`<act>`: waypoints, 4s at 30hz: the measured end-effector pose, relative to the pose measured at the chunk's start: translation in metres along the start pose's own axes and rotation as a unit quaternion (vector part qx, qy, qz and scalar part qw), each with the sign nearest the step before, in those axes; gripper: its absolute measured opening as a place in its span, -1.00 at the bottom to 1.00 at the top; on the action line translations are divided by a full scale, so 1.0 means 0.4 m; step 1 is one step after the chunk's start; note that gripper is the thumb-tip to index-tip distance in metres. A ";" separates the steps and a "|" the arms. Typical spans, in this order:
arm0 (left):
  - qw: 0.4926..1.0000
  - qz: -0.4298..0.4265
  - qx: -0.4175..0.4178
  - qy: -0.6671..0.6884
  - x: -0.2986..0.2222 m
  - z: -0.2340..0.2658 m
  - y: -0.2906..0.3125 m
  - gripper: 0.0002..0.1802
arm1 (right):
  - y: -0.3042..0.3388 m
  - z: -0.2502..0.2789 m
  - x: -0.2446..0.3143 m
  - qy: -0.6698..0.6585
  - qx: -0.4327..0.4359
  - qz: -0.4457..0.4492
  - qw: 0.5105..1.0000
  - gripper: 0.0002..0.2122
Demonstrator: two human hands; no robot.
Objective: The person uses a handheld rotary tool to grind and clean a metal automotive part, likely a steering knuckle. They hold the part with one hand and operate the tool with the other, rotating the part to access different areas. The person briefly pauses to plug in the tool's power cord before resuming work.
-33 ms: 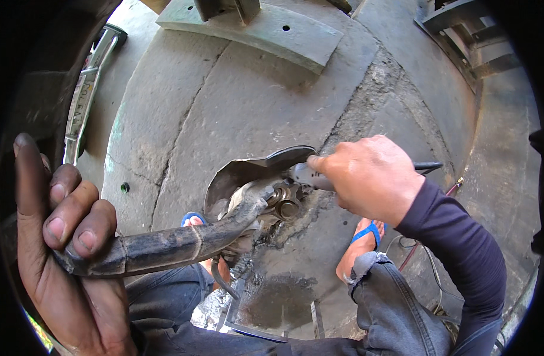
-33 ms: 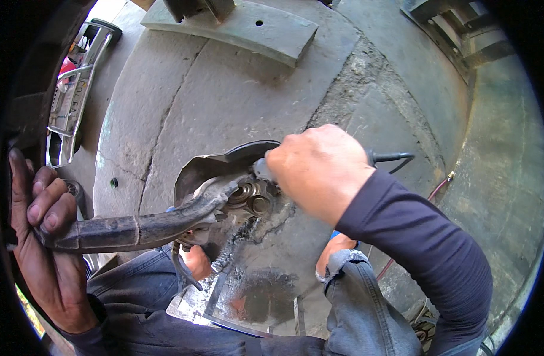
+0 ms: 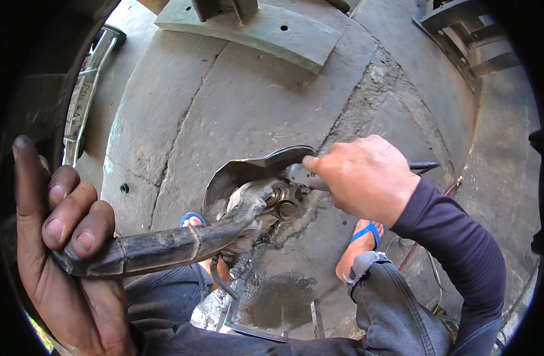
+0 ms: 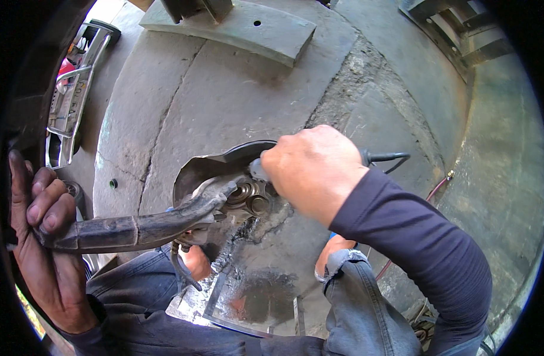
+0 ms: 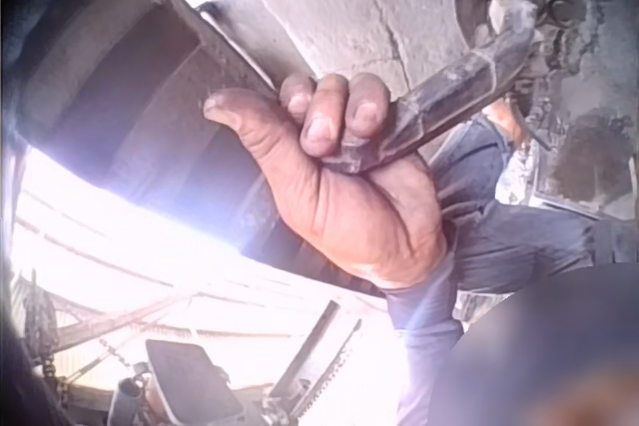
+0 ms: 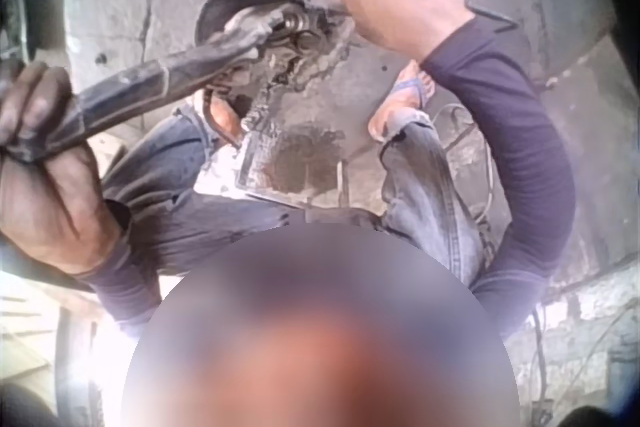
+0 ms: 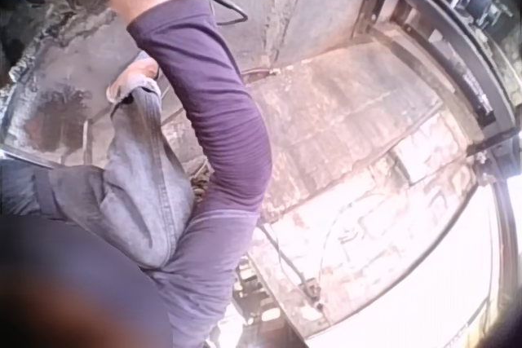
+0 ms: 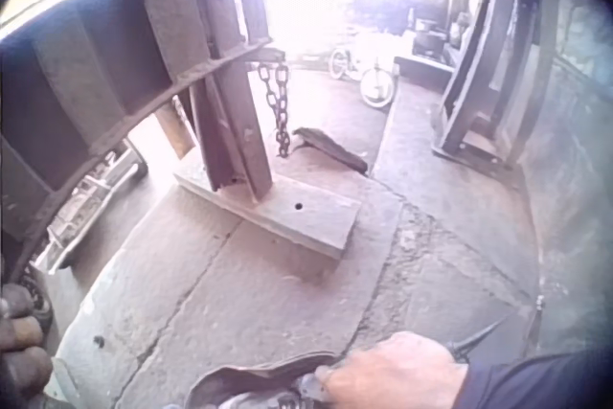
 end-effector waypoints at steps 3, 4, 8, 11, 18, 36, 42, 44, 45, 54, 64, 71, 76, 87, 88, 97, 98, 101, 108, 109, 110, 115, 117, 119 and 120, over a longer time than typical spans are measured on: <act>1.000 0.006 0.009 -0.001 -0.002 0.004 0.000 -0.50 | 0.002 0.002 -0.002 -0.012 -0.005 0.015 1.000 -0.57; 1.000 0.006 0.013 0.000 -0.003 0.005 0.001 -0.50 | 0.002 0.001 0.001 -0.010 -0.003 0.008 1.000 -0.56; 1.000 0.004 0.019 0.000 -0.001 0.007 -0.001 -0.51 | 0.006 0.004 0.006 -0.022 -0.045 0.006 0.999 -0.82; 1.000 0.011 0.025 -0.001 -0.001 0.007 -0.004 -0.52 | 0.009 0.005 0.007 -0.027 -0.059 0.011 0.998 -0.91; 1.000 0.002 0.027 -0.010 -0.001 0.008 -0.001 -0.53 | 0.007 0.006 0.006 -0.034 -0.061 0.023 0.997 -0.91; 0.999 0.017 0.014 0.026 -0.003 -0.015 0.005 -0.54 | 0.014 0.050 -0.022 -0.013 0.015 0.006 1.000 -0.68; 1.000 0.012 -0.006 0.013 -0.003 -0.018 0.011 -0.53 | 0.003 0.043 -0.021 -0.014 0.046 -0.008 0.999 -0.42; 1.000 0.017 -0.004 0.007 -0.002 -0.017 0.009 -0.52 | 0.003 0.043 -0.023 0.004 0.063 -0.008 0.998 -0.42; 1.000 0.018 -0.005 0.004 -0.001 -0.016 0.008 -0.52 | 0.003 0.043 -0.023 0.024 0.072 -0.018 0.997 -0.42; 1.000 0.010 -0.005 0.010 0.001 -0.019 0.011 -0.53 | -0.003 0.039 -0.016 0.013 0.020 0.013 1.000 -0.63; 0.999 0.024 -0.014 0.039 0.005 -0.031 0.008 -0.56 | -0.004 0.050 -0.011 0.032 0.041 0.013 0.999 -0.49; 0.998 0.027 -0.026 0.044 0.006 -0.038 0.011 -0.56 | 0.011 0.065 -0.015 0.018 0.002 0.020 1.000 -0.86; 0.999 0.011 -0.027 0.038 0.009 -0.045 0.019 -0.57 | 0.008 0.069 -0.015 -0.009 0.008 0.032 0.999 -0.71; 0.998 0.000 -0.059 0.020 0.011 -0.052 0.024 -0.58 | -0.003 0.066 -0.003 -0.004 0.036 0.019 0.999 -0.42; 0.998 0.000 -0.061 0.019 0.010 -0.051 0.024 -0.57 | -0.005 0.064 -0.003 0.001 0.040 0.018 0.999 -0.42; 0.998 -0.002 -0.060 0.012 0.012 -0.048 0.019 -0.57 | -0.010 0.060 0.004 0.004 0.053 0.015 0.999 -0.44; 0.998 -0.001 -0.059 0.011 0.011 -0.048 0.019 -0.57 | -0.009 0.059 0.004 0.002 0.048 0.017 0.999 -0.44; 0.998 -0.001 -0.055 0.008 0.011 -0.049 0.020 -0.57 | -0.001 0.064 0.007 -0.049 -0.011 0.043 0.998 -0.87; 0.999 0.003 -0.037 0.025 0.011 -0.049 0.020 -0.58 | 0.002 0.061 0.016 -0.060 -0.020 0.042 0.997 -0.87; 0.999 0.004 -0.040 0.025 0.011 -0.048 0.020 -0.58 | 0.002 0.063 0.015 -0.063 -0.015 0.041 0.997 -0.87; 0.999 0.005 -0.042 0.025 0.011 -0.048 0.020 -0.58 | 0.002 0.064 0.015 -0.067 -0.010 0.040 0.997 -0.87; 0.998 0.001 -0.054 0.023 0.011 -0.048 0.021 -0.59 | 0.003 0.064 0.018 -0.062 -0.007 0.039 0.997 -0.87; 0.998 -0.003 -0.054 0.020 0.012 -0.050 0.022 -0.59 | 0.005 0.062 0.017 -0.064 -0.009 0.039 0.997 -0.87; 0.998 -0.004 -0.061 0.009 0.013 -0.051 0.022 -0.59 | 0.007 0.061 0.012 -0.059 -0.012 0.039 0.997 -0.86; 0.998 -0.004 -0.065 0.004 0.013 -0.052 0.023 -0.59 | 0.008 0.060 0.006 -0.054 -0.006 0.031 0.998 -0.85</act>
Point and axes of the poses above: each hand's wrist, its own y-axis away from the middle knuckle, its own z-axis out of the back of the hand, x = y × z, the point moved 2 cm from there along -y, towards the middle knuckle, and after that the axes turned 6 degrees about -x, right-handed, at the moved point
